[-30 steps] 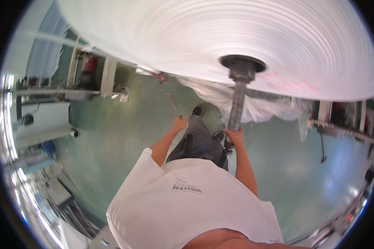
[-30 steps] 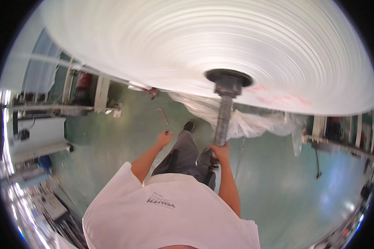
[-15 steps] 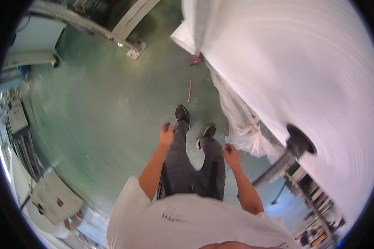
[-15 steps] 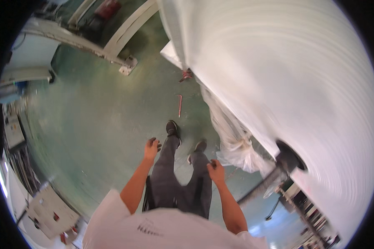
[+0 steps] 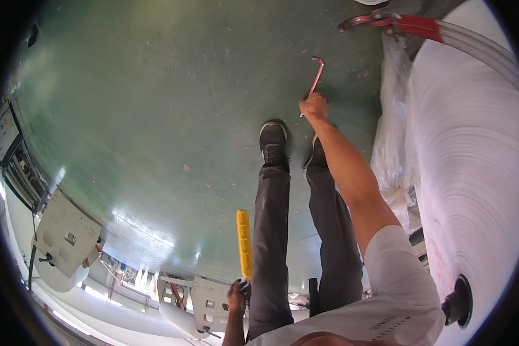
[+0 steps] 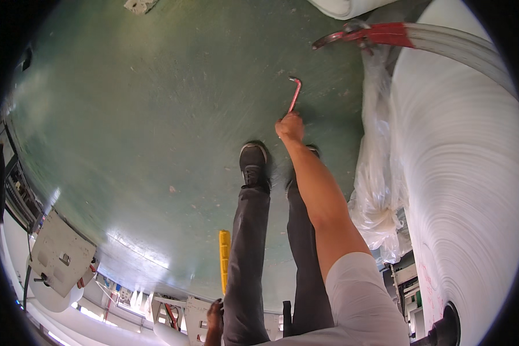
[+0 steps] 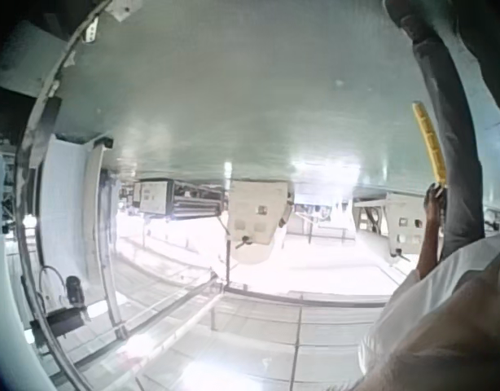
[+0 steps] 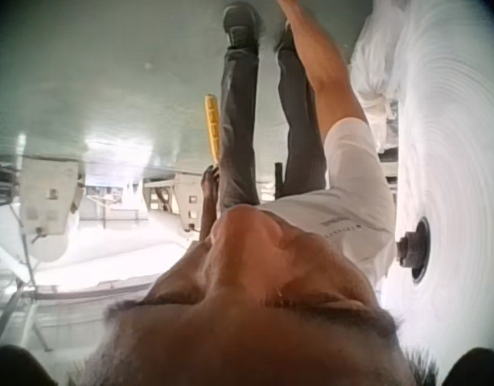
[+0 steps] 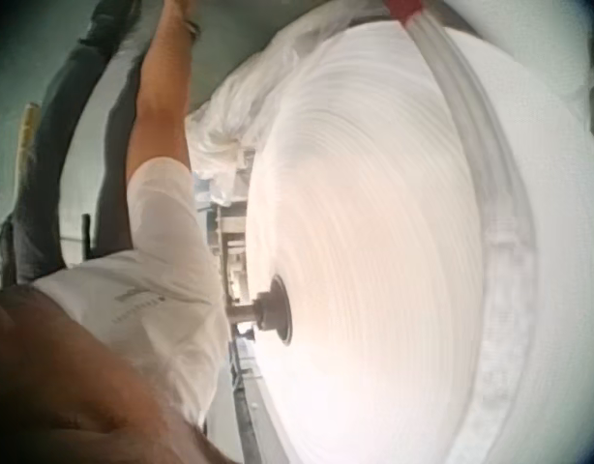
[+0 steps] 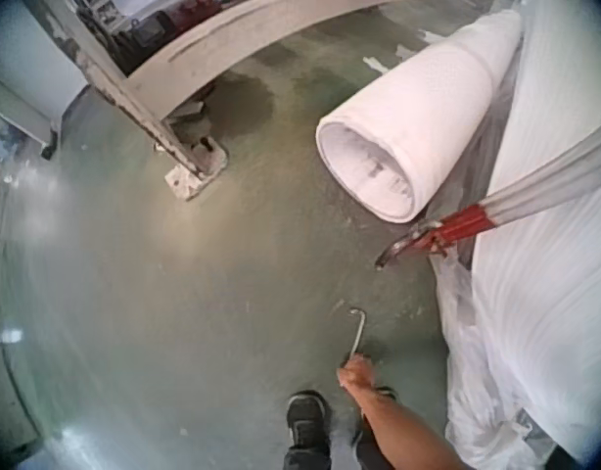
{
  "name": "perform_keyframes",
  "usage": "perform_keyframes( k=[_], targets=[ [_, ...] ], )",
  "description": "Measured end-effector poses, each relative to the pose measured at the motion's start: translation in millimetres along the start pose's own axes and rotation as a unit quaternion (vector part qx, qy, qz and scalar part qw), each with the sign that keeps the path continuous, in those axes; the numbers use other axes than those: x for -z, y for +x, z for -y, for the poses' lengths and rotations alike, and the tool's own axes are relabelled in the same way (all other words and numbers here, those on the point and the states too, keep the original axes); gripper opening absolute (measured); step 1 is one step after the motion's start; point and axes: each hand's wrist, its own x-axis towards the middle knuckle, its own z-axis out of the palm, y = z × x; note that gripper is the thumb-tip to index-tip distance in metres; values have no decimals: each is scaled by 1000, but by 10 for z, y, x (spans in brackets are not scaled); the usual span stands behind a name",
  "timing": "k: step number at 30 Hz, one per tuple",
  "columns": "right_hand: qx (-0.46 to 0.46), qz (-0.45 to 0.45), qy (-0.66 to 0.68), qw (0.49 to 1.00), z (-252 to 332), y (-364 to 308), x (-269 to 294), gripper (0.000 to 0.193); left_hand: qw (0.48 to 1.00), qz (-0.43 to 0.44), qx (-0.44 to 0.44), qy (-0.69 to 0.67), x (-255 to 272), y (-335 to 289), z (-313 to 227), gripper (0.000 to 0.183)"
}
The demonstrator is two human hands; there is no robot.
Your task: The person installs a metal hub onto a large roll of white fabric, secures it with a small tool, and then uses a yellow remote control to lower a lifting strap onto the central shaft.
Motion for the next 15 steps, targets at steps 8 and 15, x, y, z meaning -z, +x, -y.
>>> perform_keyframes(
  k=[8, 15],
  targets=[
    [-63, 50, 284, 955, -468, -374, 18, 15, 989, 13, -76, 130, -166, -339, -301, 44],
    [37, 43, 380, 923, -1076, -2670, 1398, 27, 942, 72, -304, 118, -75, -669, -976, 50]
  ],
)
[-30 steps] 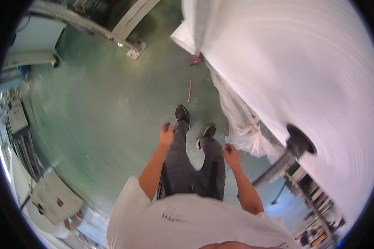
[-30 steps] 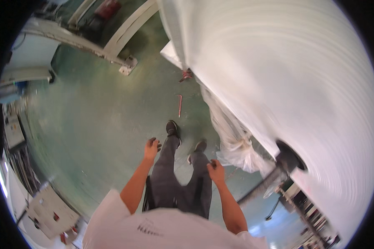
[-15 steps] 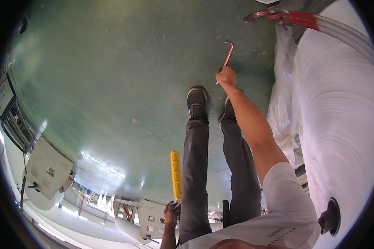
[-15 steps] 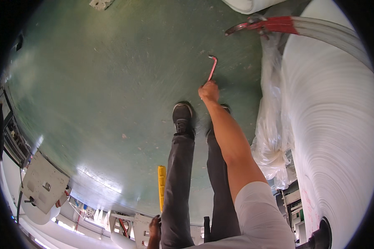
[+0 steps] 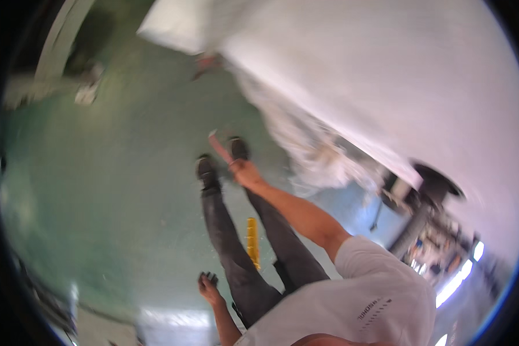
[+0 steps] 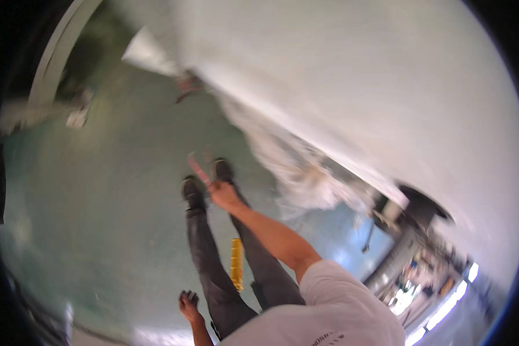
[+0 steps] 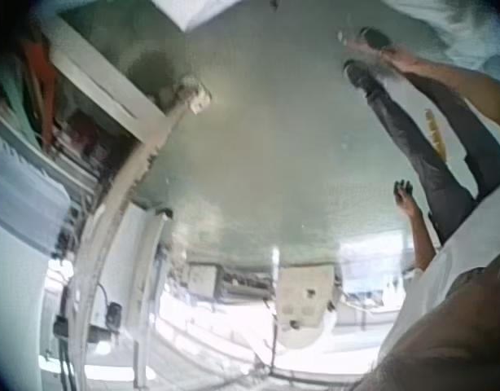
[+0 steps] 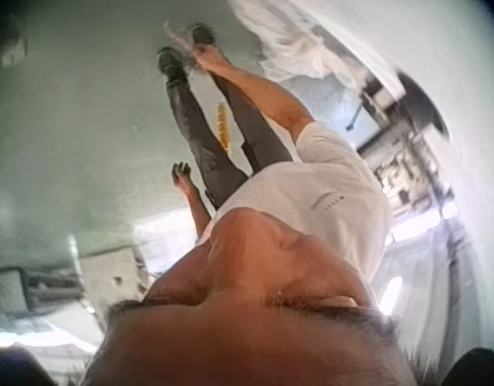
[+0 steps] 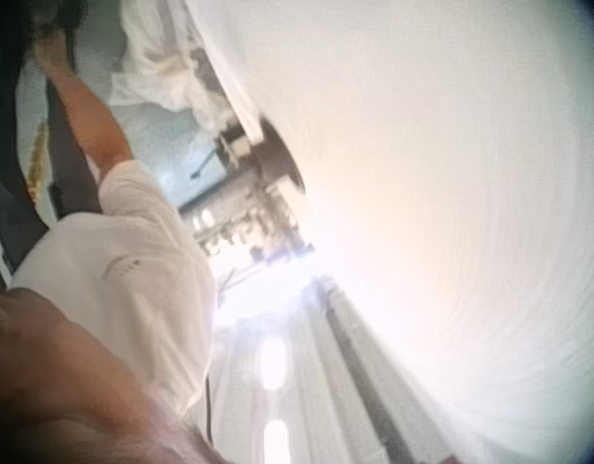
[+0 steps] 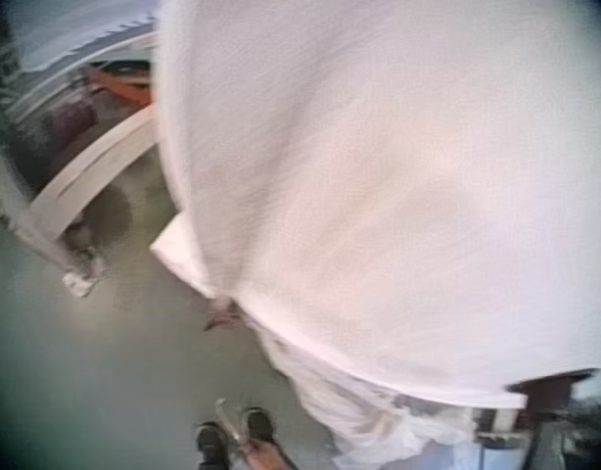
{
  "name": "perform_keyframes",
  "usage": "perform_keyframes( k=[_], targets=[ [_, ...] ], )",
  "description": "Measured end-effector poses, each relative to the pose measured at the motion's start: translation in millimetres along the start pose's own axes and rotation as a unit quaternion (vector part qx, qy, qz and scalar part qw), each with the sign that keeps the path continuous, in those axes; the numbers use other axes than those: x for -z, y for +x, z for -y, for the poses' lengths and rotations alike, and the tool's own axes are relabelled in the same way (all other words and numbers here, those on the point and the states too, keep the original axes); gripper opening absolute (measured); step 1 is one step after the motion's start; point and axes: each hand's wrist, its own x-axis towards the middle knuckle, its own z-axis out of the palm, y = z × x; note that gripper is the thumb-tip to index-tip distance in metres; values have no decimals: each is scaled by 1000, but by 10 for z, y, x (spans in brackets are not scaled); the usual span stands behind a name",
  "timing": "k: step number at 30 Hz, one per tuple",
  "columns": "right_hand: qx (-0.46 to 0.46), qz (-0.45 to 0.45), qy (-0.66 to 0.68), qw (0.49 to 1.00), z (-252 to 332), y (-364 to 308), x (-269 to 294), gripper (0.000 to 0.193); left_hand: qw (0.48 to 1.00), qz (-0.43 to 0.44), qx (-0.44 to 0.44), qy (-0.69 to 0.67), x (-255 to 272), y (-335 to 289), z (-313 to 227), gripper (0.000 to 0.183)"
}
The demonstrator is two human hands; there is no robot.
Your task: The person installs a metal hub onto a large roll of white fabric, secures it with a small tool, and then uses a yellow remote control to lower a lifting strap onto the central shaft.
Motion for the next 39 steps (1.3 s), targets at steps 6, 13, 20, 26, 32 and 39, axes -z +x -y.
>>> perform_keyframes(
  k=[6, 13, 20, 26, 32, 39],
  targets=[
    [95, -15, 254, 962, 1196, -3199, 2059, 21, 922, 292, -225, 116, -1281, -1025, -1050, 42],
    [96, -247, 313, 912, 832, -5592, 3701, 19, 704, 598, -293, 246, -2776, -3601, -691, 48],
    [153, -378, 196, 892, -192, -6554, 4840, 18, 702, 560, -246, 365, -4176, -4668, 451, 65],
    [157, -369, 143, 905, -534, -6606, 5174, 21, 768, 549, -160, 289, -4241, -4672, 822, 41],
    [158, -380, 9, 911, -401, -6078, 5524, 21, 750, 277, -391, 456, -4237, -5132, 888, 56],
    [146, -326, 57, 932, -836, -5767, 5982, 21, 744, 233, -415, 469, -4212, -5278, 909, 53]
  ],
)
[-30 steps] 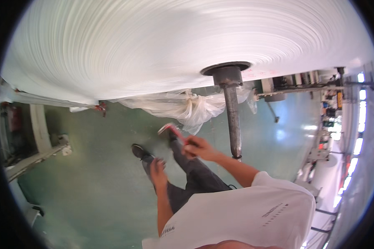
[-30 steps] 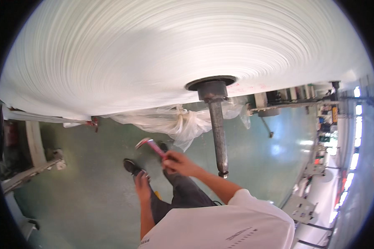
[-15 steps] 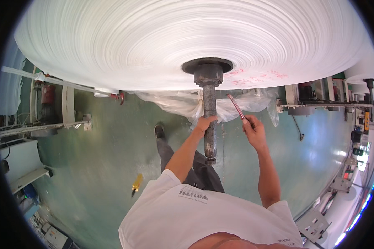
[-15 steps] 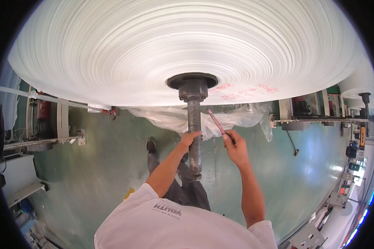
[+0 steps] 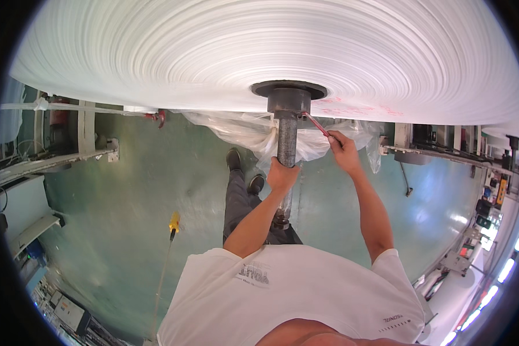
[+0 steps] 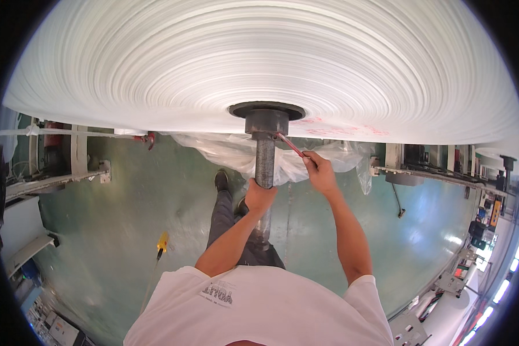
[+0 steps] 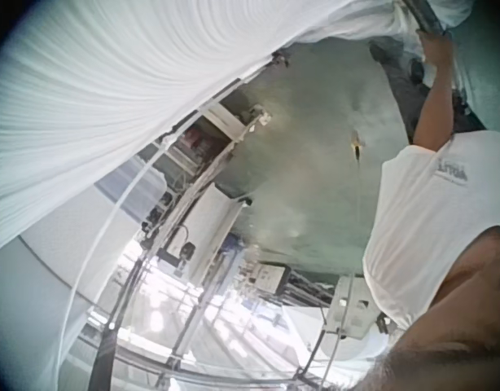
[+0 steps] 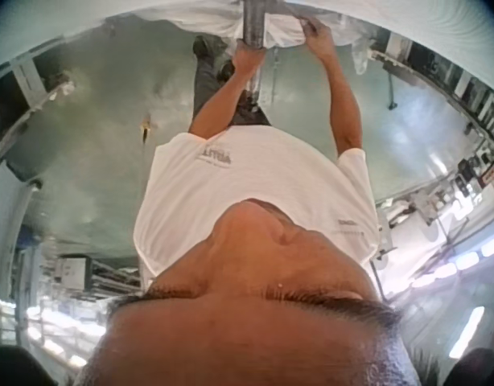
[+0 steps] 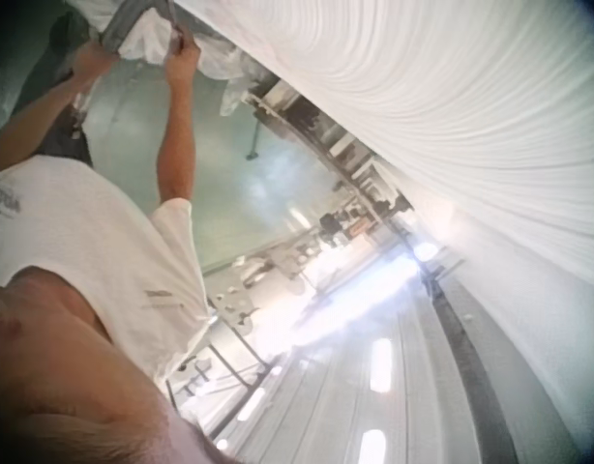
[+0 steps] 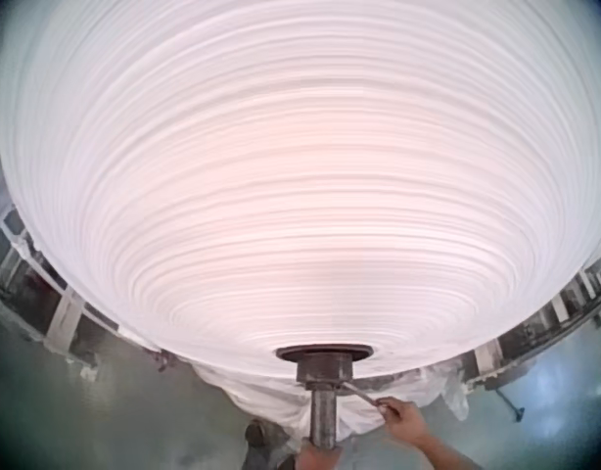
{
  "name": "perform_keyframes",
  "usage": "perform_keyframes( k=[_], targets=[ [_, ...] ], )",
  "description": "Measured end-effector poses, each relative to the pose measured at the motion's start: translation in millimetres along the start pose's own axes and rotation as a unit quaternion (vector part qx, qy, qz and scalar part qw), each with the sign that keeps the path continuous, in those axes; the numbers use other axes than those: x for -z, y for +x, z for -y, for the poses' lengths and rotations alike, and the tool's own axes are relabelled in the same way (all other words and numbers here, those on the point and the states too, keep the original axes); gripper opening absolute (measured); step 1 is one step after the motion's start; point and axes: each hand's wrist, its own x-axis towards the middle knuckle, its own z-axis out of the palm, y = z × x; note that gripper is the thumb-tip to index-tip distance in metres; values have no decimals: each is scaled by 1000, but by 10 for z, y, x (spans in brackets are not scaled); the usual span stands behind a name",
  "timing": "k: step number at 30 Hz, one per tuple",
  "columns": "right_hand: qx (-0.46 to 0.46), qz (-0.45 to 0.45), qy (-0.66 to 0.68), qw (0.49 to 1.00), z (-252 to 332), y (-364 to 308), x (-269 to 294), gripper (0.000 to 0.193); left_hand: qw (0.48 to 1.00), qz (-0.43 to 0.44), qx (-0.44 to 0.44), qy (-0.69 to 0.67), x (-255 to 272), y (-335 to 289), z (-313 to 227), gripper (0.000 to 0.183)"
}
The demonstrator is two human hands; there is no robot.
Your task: The person installs a metal hub onto a large roll of white fabric, secures it with a small tool, and then uses a yellow remote control to lower a lifting strap onto the central shaft.
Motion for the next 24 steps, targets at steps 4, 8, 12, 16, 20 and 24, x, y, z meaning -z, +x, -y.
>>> perform_keyframes(
  k=[4, 8, 12, 16, 20, 24],
  targets=[
    [1, 61, 17, 998, -80, 133, 83, 21, 999, 42, 15, -3, 112, 42, -37, 52],
    [-18, 88, -3, 996, -51, 308, 109, 23, 999, 42, 18, -11, 151, 56, -67, 53],
    [78, 105, -134, 982, -140, 558, 120, 22, 998, 45, 34, 1, 258, 65, -51, 60],
    [109, 158, -206, 960, -68, 614, 397, 19, 997, 67, 37, -17, 201, -27, 1, 61],
    [159, 168, -179, 956, -33, 744, 438, 21, 996, 64, 16, -54, 147, -36, 93, 57],
    [185, 186, -132, 956, -367, 901, 334, 25, 996, 42, 0, -80, 253, -97, 116, 55]
  ],
)
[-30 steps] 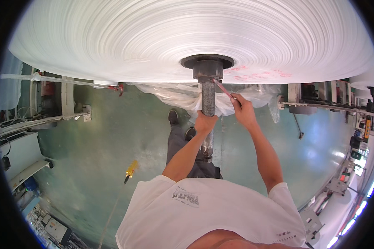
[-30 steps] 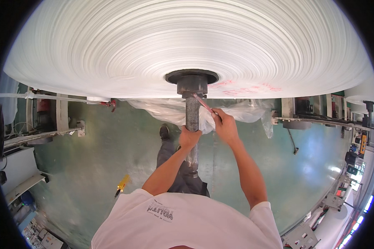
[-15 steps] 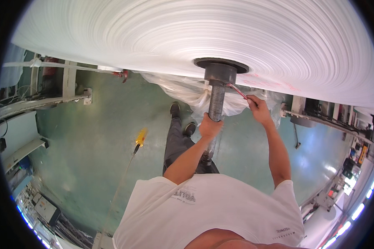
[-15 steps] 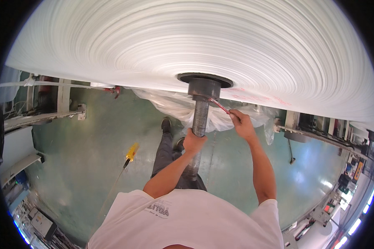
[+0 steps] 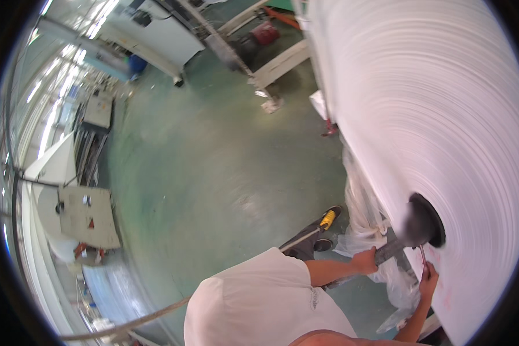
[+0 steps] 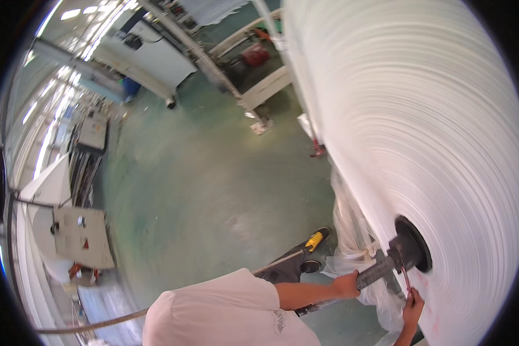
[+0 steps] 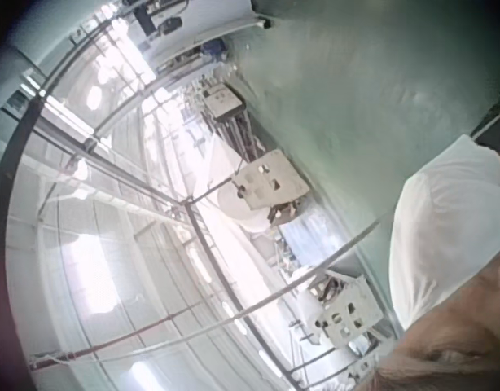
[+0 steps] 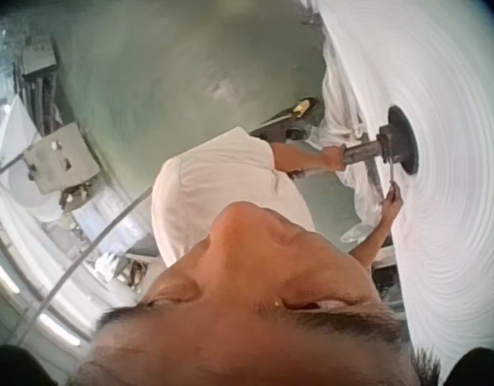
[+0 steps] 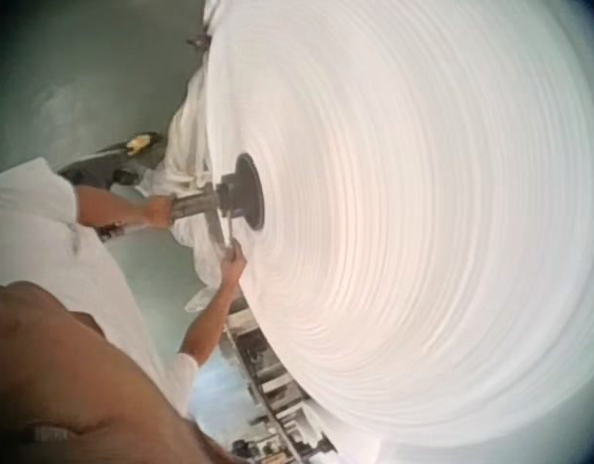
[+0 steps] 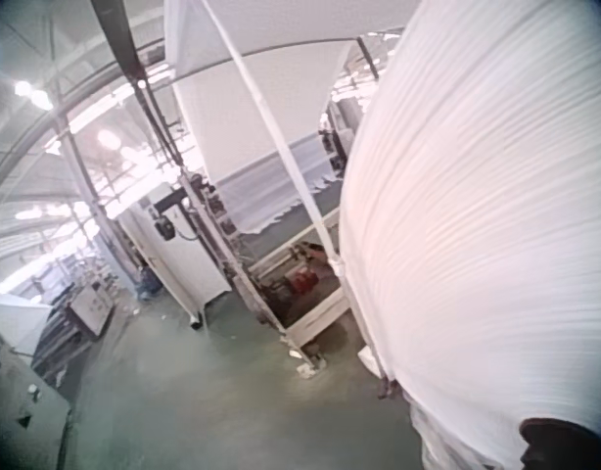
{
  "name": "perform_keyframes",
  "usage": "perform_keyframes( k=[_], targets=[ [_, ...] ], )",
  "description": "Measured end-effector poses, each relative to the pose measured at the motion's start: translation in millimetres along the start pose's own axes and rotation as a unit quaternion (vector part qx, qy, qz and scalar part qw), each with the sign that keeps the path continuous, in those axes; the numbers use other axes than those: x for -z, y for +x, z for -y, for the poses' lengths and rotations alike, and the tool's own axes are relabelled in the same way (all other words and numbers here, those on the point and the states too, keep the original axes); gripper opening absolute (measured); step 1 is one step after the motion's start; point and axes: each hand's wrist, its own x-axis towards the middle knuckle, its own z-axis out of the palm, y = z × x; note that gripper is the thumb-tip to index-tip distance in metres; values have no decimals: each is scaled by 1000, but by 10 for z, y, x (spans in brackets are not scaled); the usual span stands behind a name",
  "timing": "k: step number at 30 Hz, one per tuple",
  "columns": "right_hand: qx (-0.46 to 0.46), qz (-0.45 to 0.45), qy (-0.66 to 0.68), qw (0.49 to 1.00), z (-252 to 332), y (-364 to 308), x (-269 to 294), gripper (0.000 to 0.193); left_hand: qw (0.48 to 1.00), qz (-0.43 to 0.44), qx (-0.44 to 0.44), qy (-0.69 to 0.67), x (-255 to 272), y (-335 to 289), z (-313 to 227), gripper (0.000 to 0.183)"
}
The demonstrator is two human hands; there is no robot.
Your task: The person installs a metal hub onto a large roll of white fabric, secures it with a small tool, and then uses a yellow remote control to lower a lifting strap onto the central shaft.
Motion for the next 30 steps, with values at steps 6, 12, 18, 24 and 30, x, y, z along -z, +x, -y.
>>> perform_keyframes(
  k=[6, 12, 18, 24, 30],
  targets=[
    [-140, -85, 87, 983, 366, -441, -809, 33, 999, -36, -20, -2, -98, 27, 100, 56],
    [-300, -202, 560, 745, 1494, -179, -1462, 28, 997, -68, -23, 5, -109, -32, 96, 57],
    [-63, -23, 856, 513, 930, 849, -1692, 27, 998, -57, -13, -4, -139, -80, 116, 61],
    [36, -6, 902, 429, 1039, 276, -1281, 35, 995, 78, 13, 60, -260, -196, -93, 58],
    [-74, -41, 672, 736, 2000, -213, -846, 25, 981, -88, -55, 163, -424, -69, -193, 56]
  ],
)
